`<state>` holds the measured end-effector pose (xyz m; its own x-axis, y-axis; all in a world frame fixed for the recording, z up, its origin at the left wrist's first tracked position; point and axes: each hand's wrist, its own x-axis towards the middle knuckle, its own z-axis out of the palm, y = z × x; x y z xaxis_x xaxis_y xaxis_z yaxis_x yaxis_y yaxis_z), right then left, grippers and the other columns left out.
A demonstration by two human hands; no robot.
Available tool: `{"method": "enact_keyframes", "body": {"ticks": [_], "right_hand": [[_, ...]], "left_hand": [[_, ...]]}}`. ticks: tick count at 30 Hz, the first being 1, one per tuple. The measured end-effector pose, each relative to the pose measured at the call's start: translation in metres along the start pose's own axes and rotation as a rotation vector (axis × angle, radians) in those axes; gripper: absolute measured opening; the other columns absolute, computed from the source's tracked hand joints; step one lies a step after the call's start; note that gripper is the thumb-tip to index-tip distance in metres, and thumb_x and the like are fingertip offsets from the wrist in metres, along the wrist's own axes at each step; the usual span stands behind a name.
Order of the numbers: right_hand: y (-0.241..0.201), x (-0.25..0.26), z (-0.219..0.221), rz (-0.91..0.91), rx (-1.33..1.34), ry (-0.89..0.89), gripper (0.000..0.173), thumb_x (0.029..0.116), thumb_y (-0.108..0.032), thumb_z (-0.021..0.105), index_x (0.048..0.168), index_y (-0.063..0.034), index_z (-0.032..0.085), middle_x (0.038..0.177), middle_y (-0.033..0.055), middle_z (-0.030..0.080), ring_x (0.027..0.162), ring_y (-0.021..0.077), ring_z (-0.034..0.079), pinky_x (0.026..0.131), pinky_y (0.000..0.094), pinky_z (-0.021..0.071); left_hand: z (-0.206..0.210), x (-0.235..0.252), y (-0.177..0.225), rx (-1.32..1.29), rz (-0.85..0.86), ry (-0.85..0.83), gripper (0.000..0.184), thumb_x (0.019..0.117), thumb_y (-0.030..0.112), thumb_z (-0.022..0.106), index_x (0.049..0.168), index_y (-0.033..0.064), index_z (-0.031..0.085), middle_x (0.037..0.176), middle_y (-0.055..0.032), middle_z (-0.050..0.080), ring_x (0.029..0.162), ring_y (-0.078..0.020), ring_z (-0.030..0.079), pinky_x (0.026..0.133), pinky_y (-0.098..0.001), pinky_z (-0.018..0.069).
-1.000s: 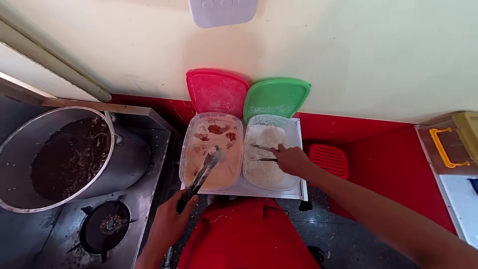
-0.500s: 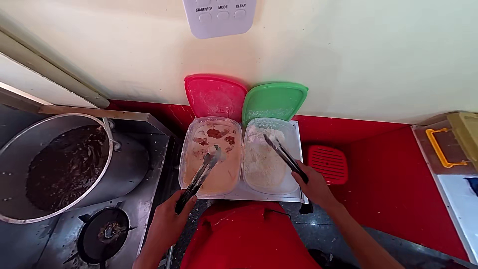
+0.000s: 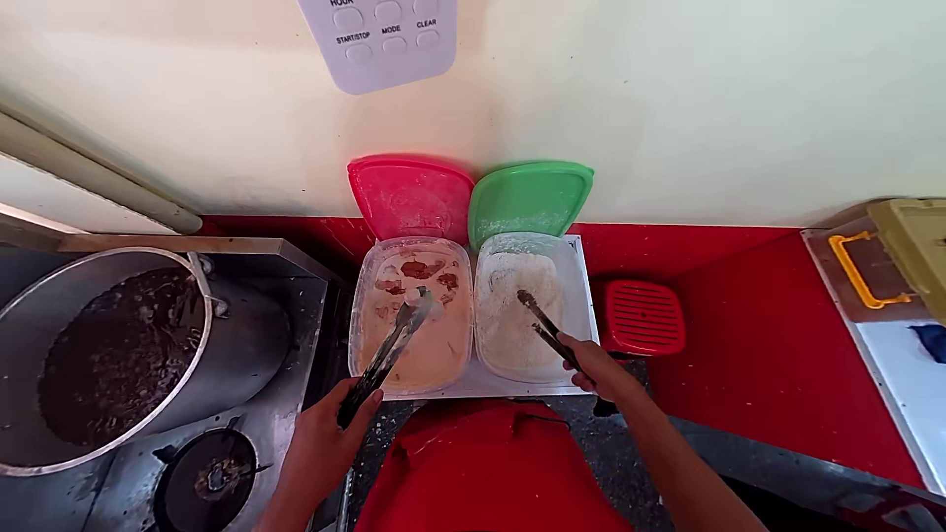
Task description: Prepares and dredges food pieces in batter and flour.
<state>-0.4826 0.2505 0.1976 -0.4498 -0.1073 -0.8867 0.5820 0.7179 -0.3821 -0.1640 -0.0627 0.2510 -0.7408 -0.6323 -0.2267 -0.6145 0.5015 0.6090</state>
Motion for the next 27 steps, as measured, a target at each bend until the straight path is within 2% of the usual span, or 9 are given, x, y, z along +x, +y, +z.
{"method": "enact_keyframes", "body": {"ticks": [2, 4, 6, 8, 10, 13, 16, 20, 27], "right_hand": [[-0.002, 0.016, 0.014, 0.060, 0.333, -0.051, 0.050, 0.1085, -0.054, 0.039, 0.113, -0.0073, 0.056, 0.072, 0.0034, 0.055, 0.042, 0.0081, 0.040, 0.038, 0.0218, 0.0359], [-0.007, 0.037, 0.036, -0.036, 0.434, 0.010, 0.046, 0.1101, -0.047, 0.040, 0.114, -0.0051, 0.057, 0.071, 0.0030, 0.055, 0.042, 0.0072, 0.039, 0.039, 0.0210, 0.0357], [-0.011, 0.050, 0.048, -0.262, 0.151, 0.213, 0.045, 0.1102, -0.042, 0.045, 0.113, -0.0024, 0.066, 0.073, 0.0061, 0.057, 0.050, 0.0119, 0.047, 0.046, 0.0276, 0.0416], [-0.021, 0.044, 0.043, -0.470, -0.269, 0.390, 0.038, 0.1074, -0.041, 0.050, 0.113, -0.0103, 0.071, 0.079, 0.0114, 0.065, 0.072, 0.0257, 0.063, 0.068, 0.0482, 0.0526], [-0.031, 0.030, 0.038, -0.568, -0.543, 0.459, 0.040, 0.1042, -0.046, 0.054, 0.132, -0.0187, 0.066, 0.093, 0.0146, 0.070, 0.087, 0.0337, 0.069, 0.077, 0.0585, 0.0553], [-0.027, 0.015, 0.031, -0.571, -0.745, 0.430, 0.069, 0.1012, -0.056, 0.054, 0.157, -0.0167, 0.042, 0.121, 0.0194, 0.065, 0.098, 0.0361, 0.068, 0.084, 0.0569, 0.0567], [0.020, -0.002, 0.010, -0.617, -0.846, 0.437, 0.069, 0.1017, -0.058, 0.049, 0.156, -0.0154, 0.044, 0.122, 0.0200, 0.066, 0.096, 0.0353, 0.070, 0.082, 0.0558, 0.0583], [0.061, -0.029, -0.017, -0.395, -1.031, 0.317, 0.064, 0.1026, -0.055, 0.048, 0.155, -0.0201, 0.045, 0.131, 0.0197, 0.062, 0.108, 0.0386, 0.068, 0.088, 0.0585, 0.0562], [-0.060, 0.006, 0.013, -0.530, -1.018, 0.438, 0.058, 0.1042, -0.050, 0.052, 0.150, -0.0141, 0.050, 0.124, 0.0231, 0.064, 0.100, 0.0419, 0.069, 0.082, 0.0611, 0.0564]], "left_hand": [[0.003, -0.003, -0.002, -0.004, -0.007, 0.006, 0.053, 0.0927, 0.066, 0.055, 0.113, 0.0196, 0.071, 0.079, 0.0067, 0.068, 0.066, -0.0044, 0.062, 0.060, -0.0302, 0.0539], [0.004, -0.006, -0.005, -0.005, -0.013, 0.009, 0.053, 0.0925, 0.066, 0.055, 0.113, 0.0194, 0.072, 0.079, 0.0067, 0.068, 0.066, -0.0042, 0.062, 0.060, -0.0299, 0.0539], [0.004, -0.007, -0.009, -0.014, -0.011, 0.005, 0.054, 0.0921, 0.067, 0.056, 0.112, 0.0199, 0.072, 0.078, 0.0068, 0.067, 0.065, -0.0043, 0.062, 0.059, -0.0299, 0.0535], [0.006, -0.006, -0.011, -0.027, -0.011, -0.009, 0.053, 0.0922, 0.067, 0.056, 0.112, 0.0209, 0.071, 0.078, 0.0073, 0.067, 0.065, -0.0046, 0.062, 0.059, -0.0303, 0.0541], [0.007, -0.006, -0.012, -0.034, -0.023, -0.031, 0.052, 0.0927, 0.067, 0.056, 0.113, 0.0224, 0.071, 0.078, 0.0083, 0.067, 0.065, -0.0040, 0.062, 0.059, -0.0294, 0.0542], [0.009, -0.007, -0.009, -0.045, -0.028, -0.055, 0.051, 0.0931, 0.066, 0.056, 0.113, 0.0212, 0.071, 0.077, 0.0074, 0.066, 0.064, -0.0043, 0.061, 0.058, -0.0292, 0.0535], [0.010, -0.006, -0.009, -0.059, -0.018, -0.040, 0.052, 0.0929, 0.065, 0.056, 0.113, 0.0190, 0.071, 0.077, 0.0059, 0.067, 0.064, -0.0059, 0.062, 0.059, -0.0315, 0.0545], [0.019, -0.011, -0.017, -0.100, -0.043, -0.028, 0.053, 0.0938, 0.065, 0.055, 0.114, 0.0184, 0.071, 0.079, 0.0058, 0.068, 0.066, -0.0057, 0.063, 0.060, -0.0303, 0.0554], [0.013, -0.008, -0.018, -0.086, -0.054, -0.021, 0.051, 0.0932, 0.065, 0.055, 0.114, 0.0206, 0.071, 0.079, 0.0072, 0.068, 0.066, -0.0046, 0.063, 0.060, -0.0300, 0.0555]]}}
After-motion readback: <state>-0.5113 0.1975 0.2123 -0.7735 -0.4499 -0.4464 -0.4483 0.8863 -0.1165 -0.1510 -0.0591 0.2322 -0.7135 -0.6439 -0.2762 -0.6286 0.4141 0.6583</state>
